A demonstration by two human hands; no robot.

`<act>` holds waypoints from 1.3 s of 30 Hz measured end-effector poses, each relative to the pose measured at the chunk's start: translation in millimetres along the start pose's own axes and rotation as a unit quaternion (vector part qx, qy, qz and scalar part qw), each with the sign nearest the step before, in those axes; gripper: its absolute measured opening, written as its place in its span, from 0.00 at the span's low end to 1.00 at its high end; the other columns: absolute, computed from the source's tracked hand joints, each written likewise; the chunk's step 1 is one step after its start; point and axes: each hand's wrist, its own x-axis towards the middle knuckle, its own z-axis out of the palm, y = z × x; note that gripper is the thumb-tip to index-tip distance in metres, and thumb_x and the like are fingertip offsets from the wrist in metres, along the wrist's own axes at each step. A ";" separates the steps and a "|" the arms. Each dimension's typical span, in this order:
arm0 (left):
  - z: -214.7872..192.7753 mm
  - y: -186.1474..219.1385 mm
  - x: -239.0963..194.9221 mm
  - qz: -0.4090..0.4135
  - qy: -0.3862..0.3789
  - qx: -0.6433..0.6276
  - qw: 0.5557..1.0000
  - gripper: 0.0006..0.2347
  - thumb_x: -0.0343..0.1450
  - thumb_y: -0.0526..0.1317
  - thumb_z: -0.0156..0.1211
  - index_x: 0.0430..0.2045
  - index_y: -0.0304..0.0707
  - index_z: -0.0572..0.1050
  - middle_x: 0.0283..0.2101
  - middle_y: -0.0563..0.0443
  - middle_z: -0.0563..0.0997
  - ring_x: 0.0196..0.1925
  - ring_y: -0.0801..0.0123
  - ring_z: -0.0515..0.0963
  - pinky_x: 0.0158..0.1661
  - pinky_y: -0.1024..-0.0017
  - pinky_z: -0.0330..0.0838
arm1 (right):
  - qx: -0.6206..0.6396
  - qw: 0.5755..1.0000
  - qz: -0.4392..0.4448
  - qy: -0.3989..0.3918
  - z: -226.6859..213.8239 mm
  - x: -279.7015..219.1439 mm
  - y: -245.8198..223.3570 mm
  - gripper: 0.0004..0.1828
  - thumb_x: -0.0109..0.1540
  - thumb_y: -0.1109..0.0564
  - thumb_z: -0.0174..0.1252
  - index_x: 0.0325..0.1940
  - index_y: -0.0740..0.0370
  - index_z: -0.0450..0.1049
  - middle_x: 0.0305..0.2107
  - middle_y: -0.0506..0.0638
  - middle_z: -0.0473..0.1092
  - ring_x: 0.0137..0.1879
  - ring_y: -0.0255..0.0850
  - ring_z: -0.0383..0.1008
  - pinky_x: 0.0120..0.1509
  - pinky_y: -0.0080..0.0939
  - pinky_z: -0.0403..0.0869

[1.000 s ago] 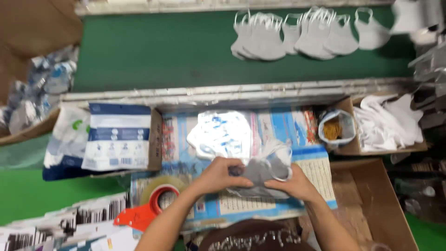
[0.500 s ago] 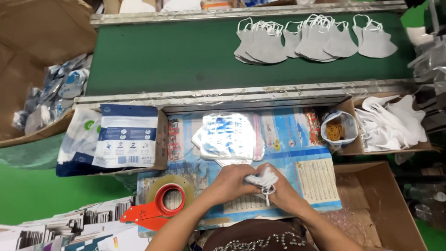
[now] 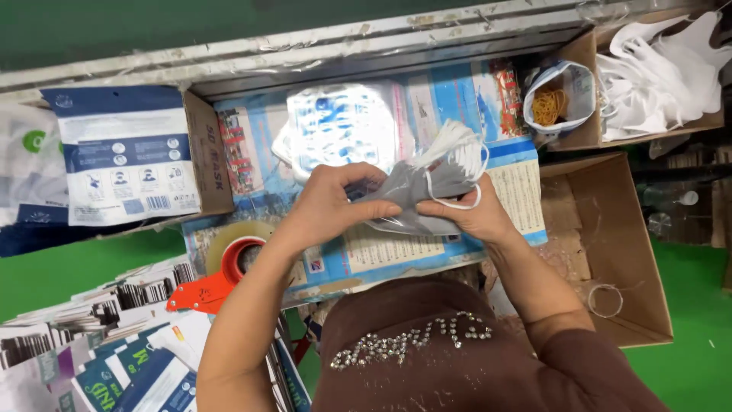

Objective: Manually packaging grey face masks into plastic bags and placing them on a conveyor belt.

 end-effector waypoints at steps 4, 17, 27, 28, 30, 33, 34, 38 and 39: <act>12.2 8.4 8.3 0.024 -0.008 0.080 0.996 0.16 0.62 0.44 0.76 0.39 0.37 0.84 0.33 0.48 0.87 0.32 0.72 0.83 0.36 0.72 0.75 | -0.110 0.987 -0.095 -0.066 10.8 6.3 11.3 0.28 0.52 0.59 0.77 0.52 0.64 0.73 0.44 0.51 0.72 0.52 0.39 0.73 0.58 0.42 0.75; 27.7 -9.8 18.4 0.044 0.009 0.046 0.998 0.18 0.63 0.44 0.76 0.42 0.34 0.82 0.38 0.48 0.87 0.38 0.70 0.86 0.42 0.72 0.78 | -0.116 0.962 -0.178 -0.175 -13.5 16.1 1.8 0.12 0.64 0.60 0.63 0.51 0.64 0.81 0.56 0.55 0.71 0.60 0.44 0.71 0.65 0.45 0.70; 30.0 -17.3 17.5 0.024 0.014 -0.034 0.999 0.22 0.64 0.45 0.75 0.49 0.34 0.77 0.41 0.49 0.86 0.43 0.74 0.84 0.45 0.74 0.78 | -0.070 0.977 -0.120 -0.160 -24.0 17.6 -38.3 0.18 0.60 0.63 0.64 0.54 0.66 0.78 0.51 0.55 0.73 0.57 0.43 0.73 0.61 0.38 0.71; 30.8 -17.1 17.8 0.036 0.013 -0.016 0.999 0.21 0.64 0.44 0.75 0.48 0.34 0.78 0.41 0.49 0.86 0.43 0.74 0.84 0.45 0.74 0.77 | -0.085 0.979 -0.139 -0.126 -20.4 17.1 -32.9 0.15 0.59 0.64 0.66 0.50 0.66 0.80 0.45 0.54 0.75 0.51 0.41 0.75 0.55 0.37 0.73; 37.2 -16.2 18.9 0.048 0.008 -0.003 0.999 0.19 0.65 0.44 0.75 0.47 0.35 0.79 0.41 0.48 0.87 0.43 0.74 0.84 0.45 0.74 0.77 | -0.102 0.979 -0.153 -0.089 -10.6 14.4 -29.3 0.12 0.58 0.65 0.68 0.45 0.67 0.82 0.40 0.53 0.77 0.45 0.40 0.77 0.49 0.35 0.74; 42.9 -21.9 19.4 0.013 0.062 0.085 0.994 0.15 0.68 0.44 0.72 0.45 0.37 0.81 0.36 0.50 0.86 0.35 0.75 0.85 0.38 0.74 0.77 | -0.215 0.947 -0.235 -0.030 4.4 17.5 -37.6 0.08 0.58 0.66 0.66 0.42 0.67 0.82 0.35 0.50 0.77 0.40 0.35 0.77 0.44 0.33 0.74; 43.1 -30.6 18.9 0.041 0.077 0.021 0.996 0.12 0.70 0.41 0.71 0.43 0.35 0.81 0.36 0.50 0.86 0.37 0.75 0.84 0.38 0.74 0.77 | -0.235 0.942 -0.241 -0.003 3.5 19.1 -40.9 0.08 0.58 0.65 0.69 0.42 0.66 0.81 0.35 0.50 0.77 0.39 0.35 0.77 0.44 0.34 0.75; 30.9 -48.9 21.6 0.011 0.134 -0.153 0.979 0.07 0.71 0.38 0.68 0.38 0.35 0.80 0.34 0.54 0.85 0.34 0.77 0.84 0.34 0.79 0.79 | -0.195 0.944 -0.251 0.087 -15.2 23.3 -60.7 0.17 0.63 0.67 0.67 0.56 0.66 0.76 0.45 0.51 0.76 0.48 0.35 0.78 0.54 0.36 0.79; 28.8 -47.6 20.5 0.013 0.134 -0.154 0.979 0.07 0.71 0.38 0.68 0.38 0.35 0.80 0.34 0.54 0.85 0.34 0.77 0.84 0.34 0.79 0.79 | -0.195 0.944 -0.252 0.087 -16.3 23.3 -66.1 0.17 0.63 0.67 0.67 0.56 0.66 0.76 0.45 0.51 0.76 0.48 0.35 0.78 0.54 0.36 0.79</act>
